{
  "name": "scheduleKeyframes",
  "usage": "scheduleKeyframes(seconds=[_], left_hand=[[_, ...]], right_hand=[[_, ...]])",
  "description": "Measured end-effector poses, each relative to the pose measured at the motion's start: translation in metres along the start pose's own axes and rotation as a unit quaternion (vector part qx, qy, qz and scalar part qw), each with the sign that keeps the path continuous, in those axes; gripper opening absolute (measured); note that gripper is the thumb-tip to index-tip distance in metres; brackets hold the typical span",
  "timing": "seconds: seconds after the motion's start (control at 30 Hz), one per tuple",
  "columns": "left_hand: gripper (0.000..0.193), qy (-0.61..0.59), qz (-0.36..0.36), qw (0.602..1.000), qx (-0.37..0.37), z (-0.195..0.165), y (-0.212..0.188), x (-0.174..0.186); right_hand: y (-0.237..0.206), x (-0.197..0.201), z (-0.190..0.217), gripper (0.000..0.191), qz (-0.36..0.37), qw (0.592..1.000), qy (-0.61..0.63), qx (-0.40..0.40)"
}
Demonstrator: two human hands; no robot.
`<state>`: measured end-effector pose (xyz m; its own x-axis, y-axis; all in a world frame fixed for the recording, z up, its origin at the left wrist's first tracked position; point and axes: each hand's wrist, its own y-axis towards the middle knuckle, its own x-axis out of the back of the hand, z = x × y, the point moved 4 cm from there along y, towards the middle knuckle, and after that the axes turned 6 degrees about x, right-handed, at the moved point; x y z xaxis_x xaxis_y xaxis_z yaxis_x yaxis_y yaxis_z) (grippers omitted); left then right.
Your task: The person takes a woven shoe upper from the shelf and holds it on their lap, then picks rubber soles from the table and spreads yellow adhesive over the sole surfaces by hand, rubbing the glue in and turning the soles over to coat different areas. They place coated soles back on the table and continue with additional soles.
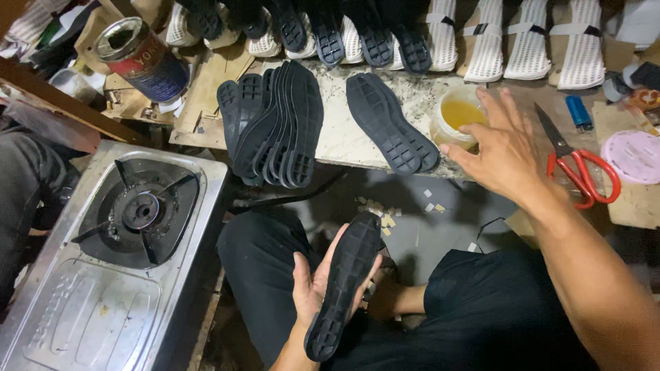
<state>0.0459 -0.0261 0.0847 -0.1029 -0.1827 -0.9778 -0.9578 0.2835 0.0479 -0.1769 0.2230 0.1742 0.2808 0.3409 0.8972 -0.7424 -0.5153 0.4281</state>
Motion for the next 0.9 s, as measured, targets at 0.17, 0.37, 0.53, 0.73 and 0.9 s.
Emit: scheduleKeyframes(seconds=[0.17,0.37,0.53,0.73,0.9], left_hand=[[0.104,-0.022,0.012,1.000,0.004,0.000,0.008,-0.009],[0.107,-0.022,-0.002,1.000,0.017,0.007,0.020,-0.012],[0.106,-0.021,0.003,0.998,0.056,0.006,0.028,-0.002],[0.108,-0.026,-0.004,0.998,0.060,0.016,0.036,-0.001],[0.105,0.005,-0.039,0.998,0.057,0.011,0.048,0.002]], right_hand=[[-0.012,0.012,0.021,0.037,-0.072,0.994,0.070,-0.053],[-0.082,-0.028,0.111,0.054,-0.066,0.963,0.260,0.036],[-0.119,-0.025,0.204,0.061,-0.025,0.949,0.268,0.162],[-0.092,-0.023,0.155,0.051,-0.074,0.959,0.269,0.042],[-0.101,-0.023,0.184,0.053,-0.023,0.969,0.215,0.118]])
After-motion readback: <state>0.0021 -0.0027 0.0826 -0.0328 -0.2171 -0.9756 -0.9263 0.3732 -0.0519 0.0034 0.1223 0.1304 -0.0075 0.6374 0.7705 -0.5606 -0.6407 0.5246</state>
